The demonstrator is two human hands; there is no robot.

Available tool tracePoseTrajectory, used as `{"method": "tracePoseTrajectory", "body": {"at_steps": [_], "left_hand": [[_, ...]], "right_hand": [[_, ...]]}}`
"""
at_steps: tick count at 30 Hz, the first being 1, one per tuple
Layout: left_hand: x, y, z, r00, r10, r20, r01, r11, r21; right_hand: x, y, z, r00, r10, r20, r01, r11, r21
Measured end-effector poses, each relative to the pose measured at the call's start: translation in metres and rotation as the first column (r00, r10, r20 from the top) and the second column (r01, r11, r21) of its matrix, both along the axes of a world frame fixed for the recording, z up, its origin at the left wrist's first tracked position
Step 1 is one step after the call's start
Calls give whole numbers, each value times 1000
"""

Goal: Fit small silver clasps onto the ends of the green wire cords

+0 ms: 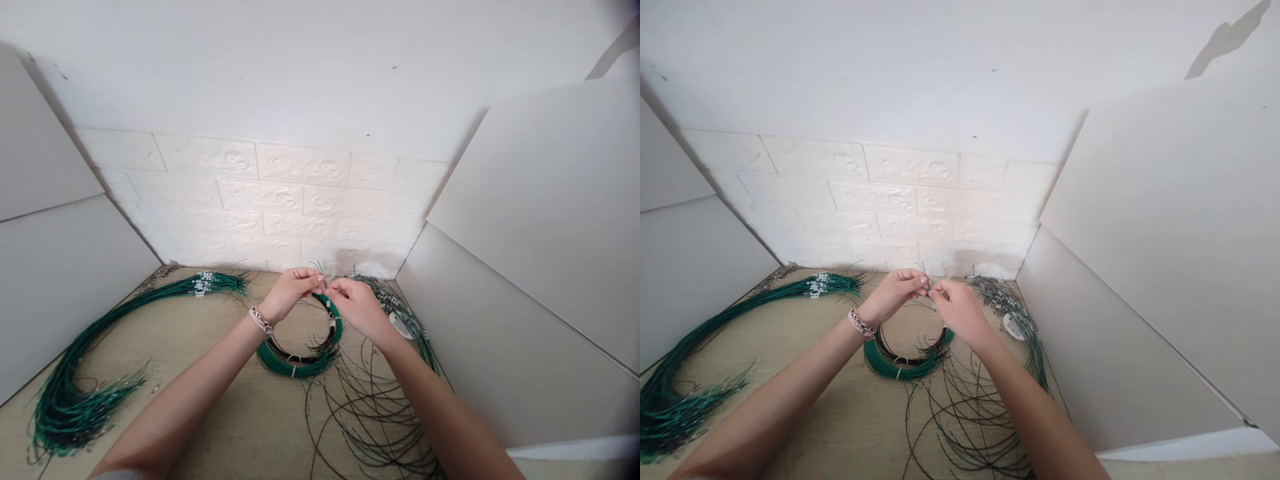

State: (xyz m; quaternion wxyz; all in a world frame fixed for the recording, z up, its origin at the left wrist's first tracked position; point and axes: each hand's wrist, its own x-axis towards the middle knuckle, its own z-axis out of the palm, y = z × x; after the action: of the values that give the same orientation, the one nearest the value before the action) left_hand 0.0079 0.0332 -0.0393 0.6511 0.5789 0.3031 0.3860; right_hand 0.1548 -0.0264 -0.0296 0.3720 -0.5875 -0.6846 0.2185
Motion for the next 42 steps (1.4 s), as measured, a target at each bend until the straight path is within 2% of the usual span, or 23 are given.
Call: {"method": "tracePoseTrajectory", "body": {"at_steps": [3,10,15,21,26,30,34,36,38,42], "left_hand": [[-2,2,0,999,13,-40,-11,999,36],[-4,-3,8,980,23,-197,26,969,245],[-3,-3,6,967,75,-245,2,954,300],[-2,-3,5,972,25,-235,46,955,292],[-3,-8,11,980,42,-195,8,968,250],[-4,-7,10,988,43,-150,-9,975,220],[-2,-8,10,998,3,-65,12,975,223],[-1,-9,10,995,-80,-58,92,960,264],[-1,-10,9,978,-148,-148,190,926,325],[-4,-7,6,913,-158,-376,313,863,396]], "right_hand": [[1,1,1,1000,-15,-18,15,1000,-12],[3,-2,2,999,-20,33,19,1000,21],[4,-4,5,995,3,99,-5,1000,20],[4,-5,6,995,25,95,-29,999,45],[5,0,3,997,79,-15,-80,996,-41],[5,4,-2,994,106,-29,-108,990,-91],[5,5,-3,990,112,-88,-116,993,-36],[5,4,2,977,118,-176,-114,993,34],[7,1,13,956,93,-277,-63,991,116],[14,-7,49,920,-26,-391,134,958,252]]}}
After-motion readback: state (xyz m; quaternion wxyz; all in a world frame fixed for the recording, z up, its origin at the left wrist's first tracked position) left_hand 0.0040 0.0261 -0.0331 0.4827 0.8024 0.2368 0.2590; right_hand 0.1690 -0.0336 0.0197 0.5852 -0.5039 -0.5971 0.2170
